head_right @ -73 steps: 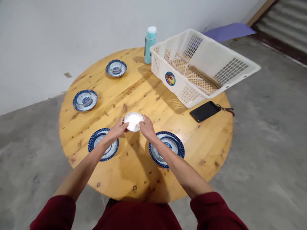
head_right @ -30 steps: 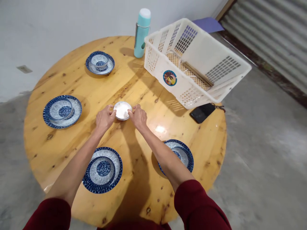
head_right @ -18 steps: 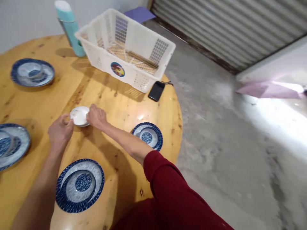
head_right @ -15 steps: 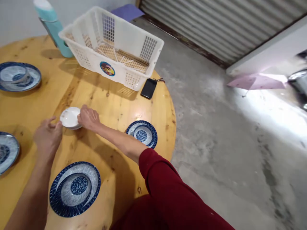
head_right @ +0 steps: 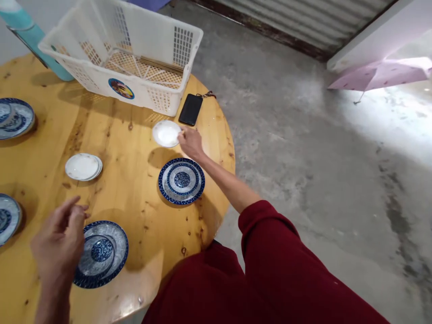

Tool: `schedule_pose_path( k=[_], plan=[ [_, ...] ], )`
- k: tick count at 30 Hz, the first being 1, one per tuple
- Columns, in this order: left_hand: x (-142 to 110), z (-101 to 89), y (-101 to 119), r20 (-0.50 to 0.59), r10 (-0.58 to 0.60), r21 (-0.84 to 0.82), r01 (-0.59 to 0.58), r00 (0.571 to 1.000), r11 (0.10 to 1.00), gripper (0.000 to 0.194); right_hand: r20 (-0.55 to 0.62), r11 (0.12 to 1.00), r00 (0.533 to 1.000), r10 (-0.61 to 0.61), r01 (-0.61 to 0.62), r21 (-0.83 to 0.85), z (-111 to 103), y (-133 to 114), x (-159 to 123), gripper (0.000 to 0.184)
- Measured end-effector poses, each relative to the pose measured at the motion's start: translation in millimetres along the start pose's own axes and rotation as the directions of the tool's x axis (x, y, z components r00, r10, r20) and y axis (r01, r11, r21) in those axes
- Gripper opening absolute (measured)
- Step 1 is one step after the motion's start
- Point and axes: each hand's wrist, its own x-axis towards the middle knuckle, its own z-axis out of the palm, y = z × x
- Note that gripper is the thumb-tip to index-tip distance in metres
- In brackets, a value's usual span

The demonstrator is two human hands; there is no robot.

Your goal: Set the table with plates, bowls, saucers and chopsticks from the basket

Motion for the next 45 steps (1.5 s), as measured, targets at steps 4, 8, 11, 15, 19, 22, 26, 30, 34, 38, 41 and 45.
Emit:
schedule_pose_path(
  k=[4,8,11,15,19,22,26,30,34,38,41,45],
  plan=[
    [-67,23.2,8,0.138,-0.073,-0.034,0.078,0.988,0.996,0.047,-0.05,0.988,0.988,0.148,-0.15,-0.032,-26,73,-13,0.041],
    [-119,48.2,13,0.245,-0.294,-0.11,0.328,0.924,0.938,0.049,-0.03,0.975,0.975,0.22,-0.221,-0.028,-32,110,-28,0.043],
    [-146,59.7,20,0.26,-0.406,-0.149,0.452,0.876,0.879,0.053,0.004,0.978,0.978,0.208,-0.208,0.014,-29,122,-32,0.044],
    [-169,67.7,30,0.29,-0.445,-0.161,0.501,0.848,0.85,0.057,0.053,0.984,0.985,0.164,-0.167,0.058,-23,127,-27,0.045],
    [-182,74.0,38,0.324,-0.45,-0.122,0.508,0.832,0.852,0.059,0.083,0.991,0.99,0.118,-0.123,0.059,-17,129,-18,0.045],
    [-188,79.6,44,0.324,-0.438,-0.115,0.494,0.839,0.862,0.057,0.09,0.994,0.991,0.101,-0.105,0.042,-15,132,-15,0.044],
    [-190,87.8,55,0.318,-0.43,-0.137,0.49,0.845,0.861,0.054,0.093,0.996,0.992,0.083,-0.085,0.021,-14,136,-15,0.046],
    [-188,94.3,63,0.327,-0.423,-0.141,0.486,0.845,0.862,0.054,0.094,0.996,0.992,0.084,-0.086,0.019,-15,139,-18,0.046],
    [-186,98.7,67,0.321,-0.414,-0.133,0.474,0.851,0.87,0.052,0.117,0.991,0.986,0.116,-0.122,0.049,-16,141,-23,0.048],
    [-186,102.5,67,0.325,-0.4,-0.131,0.46,0.857,0.878,0.051,0.151,0.988,0.982,0.11,-0.125,0.095,-20,140,-27,0.046],
    [-188,105.8,67,0.335,-0.399,-0.133,0.462,0.854,0.877,0.052,0.172,0.986,0.982,0.079,-0.103,0.133,-23,137,-28,0.043],
    [-191,109.1,67,0.346,-0.408,-0.141,0.477,0.845,0.868,0.051,0.175,0.984,0.982,0.073,-0.1,0.149,-24,134,-26,0.043]
  ],
)
